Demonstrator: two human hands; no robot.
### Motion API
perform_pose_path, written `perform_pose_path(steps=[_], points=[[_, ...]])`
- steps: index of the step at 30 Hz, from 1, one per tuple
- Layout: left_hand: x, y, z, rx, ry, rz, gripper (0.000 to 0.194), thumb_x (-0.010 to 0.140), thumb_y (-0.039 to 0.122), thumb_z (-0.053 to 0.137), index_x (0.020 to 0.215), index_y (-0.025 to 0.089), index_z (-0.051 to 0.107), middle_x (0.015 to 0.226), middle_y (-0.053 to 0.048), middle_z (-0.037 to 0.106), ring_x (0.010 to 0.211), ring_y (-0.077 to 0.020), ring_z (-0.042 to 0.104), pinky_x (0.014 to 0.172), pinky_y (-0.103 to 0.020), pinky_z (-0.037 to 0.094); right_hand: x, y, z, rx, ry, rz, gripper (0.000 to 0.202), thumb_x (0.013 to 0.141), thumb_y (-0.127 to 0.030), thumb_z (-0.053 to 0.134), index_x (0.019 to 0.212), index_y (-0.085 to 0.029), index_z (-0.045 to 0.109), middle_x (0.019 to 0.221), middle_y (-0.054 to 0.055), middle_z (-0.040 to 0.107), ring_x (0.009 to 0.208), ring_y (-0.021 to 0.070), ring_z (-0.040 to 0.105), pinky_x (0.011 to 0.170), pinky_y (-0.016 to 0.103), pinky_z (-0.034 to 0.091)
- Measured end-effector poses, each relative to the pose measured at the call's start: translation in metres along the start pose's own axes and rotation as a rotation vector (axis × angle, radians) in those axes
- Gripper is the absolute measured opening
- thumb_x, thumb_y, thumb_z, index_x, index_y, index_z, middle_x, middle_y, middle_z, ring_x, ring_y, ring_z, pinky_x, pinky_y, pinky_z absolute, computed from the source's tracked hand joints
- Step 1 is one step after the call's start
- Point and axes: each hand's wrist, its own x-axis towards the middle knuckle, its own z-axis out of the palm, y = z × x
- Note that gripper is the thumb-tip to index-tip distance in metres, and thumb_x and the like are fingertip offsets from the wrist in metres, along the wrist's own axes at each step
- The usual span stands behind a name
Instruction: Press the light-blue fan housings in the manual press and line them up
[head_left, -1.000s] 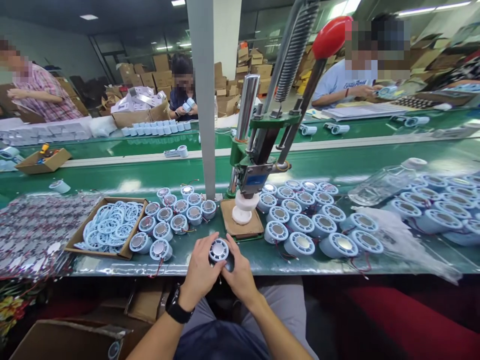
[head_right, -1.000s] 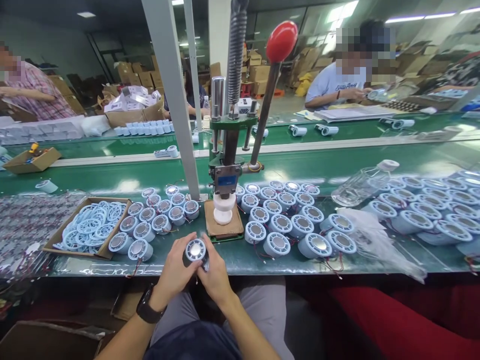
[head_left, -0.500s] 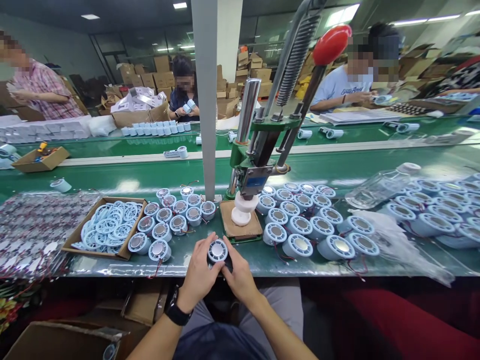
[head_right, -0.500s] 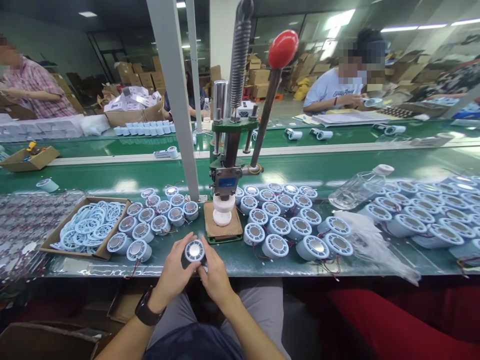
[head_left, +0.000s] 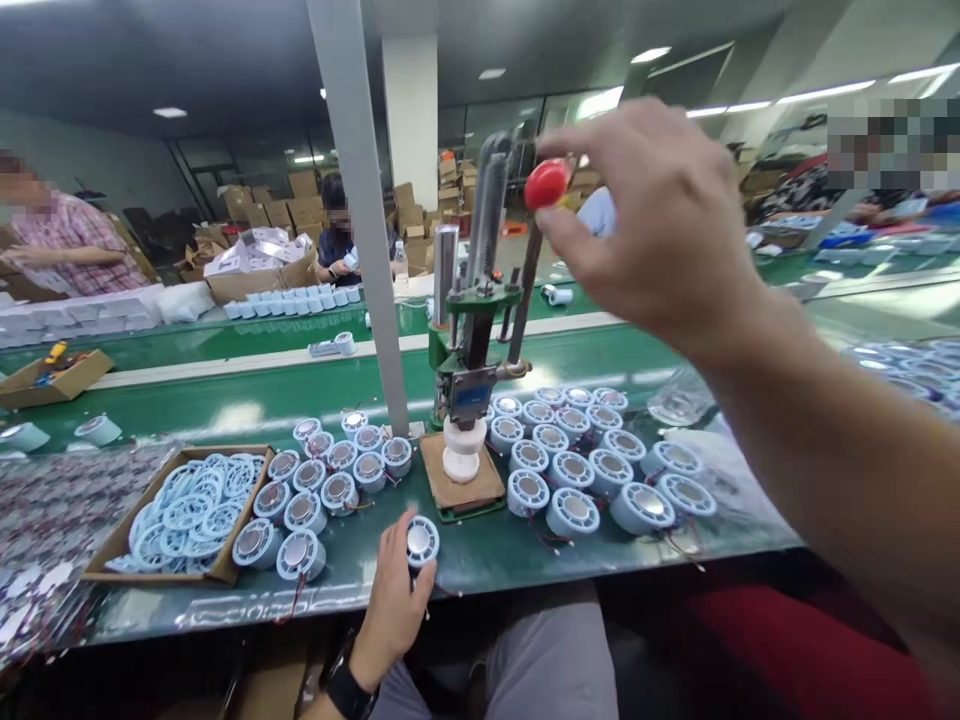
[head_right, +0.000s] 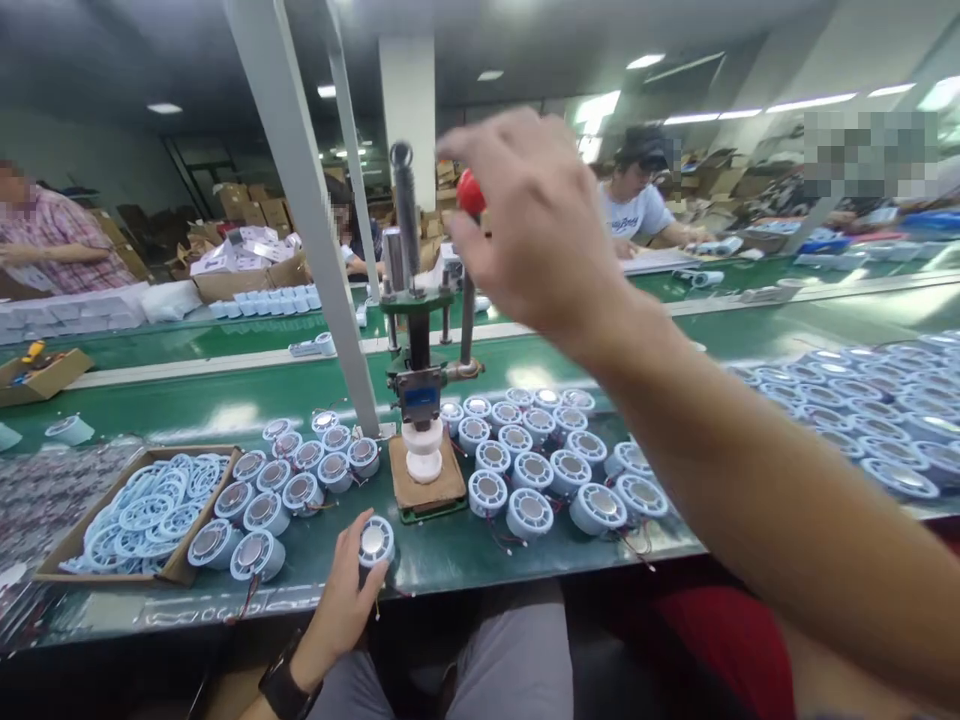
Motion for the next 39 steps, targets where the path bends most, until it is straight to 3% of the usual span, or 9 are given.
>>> perform_pose_path(steps=[4, 9, 15, 25, 27, 30, 35, 37, 39], points=[[0.005, -0.002, 0.002, -0.022, 0.032, -0.074, 0.055, 0.081, 0.031, 0.055, 0.134, 0.014, 0.051, 0.131, -0.017, 0.061, 0.12, -0.0301, 0.059, 0.105, -0.05, 0.045, 0.07, 0.023, 0.028, 0.016, -0.06, 0.163, 0.035, 0.097, -0.019, 0.039, 0.119, -0.001, 0.061, 0.101, 0.008, 0.067, 0.106, 0.0208, 0.062, 0.102, 0.048, 0.042], [0.049, 0.036, -0.011, -0.027, 0.093, -0.067, 0.051, 0.069, 0.032, 0.062, 0.117, 0.014, 0.062, 0.105, -0.011, 0.073, 0.094, -0.0272, 0.07, 0.09, -0.04, 0.055, 0.073, 0.042, 0.08, 0.303, 0.205, 0.259, 0.028, 0.089, -0.005, 0.038, 0.093, -0.004, 0.066, 0.087, 0.003, 0.066, 0.092, 0.0127, 0.063, 0.102, 0.041, 0.042], [0.127, 0.072, 0.003, -0.16, 0.056, 0.063, 0.055, 0.061, 0.04, 0.067, 0.109, 0.012, 0.066, 0.098, -0.011, 0.075, 0.089, -0.0289, 0.07, 0.085, -0.043, 0.056, 0.069, 0.038, 0.068, 0.527, 0.111, 0.441, 0.029, 0.094, -0.009, 0.036, 0.098, 0.001, 0.063, 0.064, -0.006, 0.057, 0.055, 0.0027, 0.058, 0.081, 0.024, 0.051], [0.171, 0.036, 0.037, -0.253, -0.109, 0.029, 0.074, 0.057, 0.062, 0.07, 0.111, 0.012, 0.063, 0.115, -0.017, 0.07, 0.111, -0.0384, 0.064, 0.1, -0.051, 0.048, 0.07, 0.023, 0.057, 0.354, 0.118, 0.446, 0.023, 0.098, -0.014, 0.046, 0.103, -0.013, 0.069, 0.086, -0.008, 0.067, 0.072, 0.0014, 0.064, 0.085, 0.016, 0.052], [0.166, 0.032, 0.039, -0.258, -0.11, 0.035, 0.081, 0.058, 0.063, 0.07, 0.121, 0.013, 0.059, 0.122, -0.017, 0.067, 0.115, -0.0381, 0.061, 0.103, -0.051, 0.046, 0.037, 0.01, 0.032, 0.39, 0.15, 0.405, 0.027, 0.1, -0.016, 0.042, 0.114, -0.012, 0.065, 0.103, -0.006, 0.068, 0.089, 0.0024, 0.066, 0.093, 0.017, 0.05], [0.155, 0.028, 0.043, -0.244, -0.078, 0.05, 0.087, 0.062, 0.061, 0.07, 0.132, 0.014, 0.05, 0.13, -0.017, 0.062, 0.12, -0.037, 0.059, 0.105, -0.051, 0.045, -0.073, -0.018, 0.011, 0.486, 0.259, 0.223, 0.026, 0.1, -0.021, 0.047, 0.12, -0.015, 0.062, 0.114, -0.001, 0.065, 0.105, 0.0077, 0.063, 0.097, 0.022, 0.05], [0.139, 0.031, 0.047, -0.271, -0.09, 0.116, 0.078, 0.074, 0.051, 0.066, 0.138, 0.014, 0.043, 0.132, -0.017, 0.059, 0.123, -0.0321, 0.057, 0.108, -0.047, 0.042, -0.266, -0.06, 0.048, 0.281, 0.486, 0.156, 0.03, 0.091, -0.005, 0.044, 0.101, -0.023, 0.066, 0.098, 0.005, 0.06, 0.107, 0.0198, 0.062, 0.092, 0.04, 0.053], [0.137, 0.035, 0.047, -0.261, -0.106, 0.132, 0.076, 0.076, 0.044, 0.065, 0.141, 0.013, 0.04, 0.132, -0.017, 0.059, 0.122, -0.0307, 0.058, 0.109, -0.046, 0.042, -0.273, -0.06, 0.05, 0.229, 0.432, 0.149, 0.027, 0.086, -0.002, 0.049, 0.094, -0.022, 0.066, 0.096, 0.006, 0.058, 0.106, 0.0201, 0.06, 0.09, 0.039, 0.054], [0.134, 0.039, 0.047, -0.255, -0.12, 0.131, 0.077, 0.079, 0.037, 0.063, 0.145, 0.011, 0.034, 0.134, -0.018, 0.058, 0.123, -0.0296, 0.057, 0.109, -0.046, 0.042, -0.231, -0.046, 0.036, 0.218, 0.403, 0.065, 0.023, 0.086, -0.005, 0.054, 0.097, -0.021, 0.065, 0.102, 0.005, 0.059, 0.106, 0.0188, 0.06, 0.093, 0.04, 0.052]])
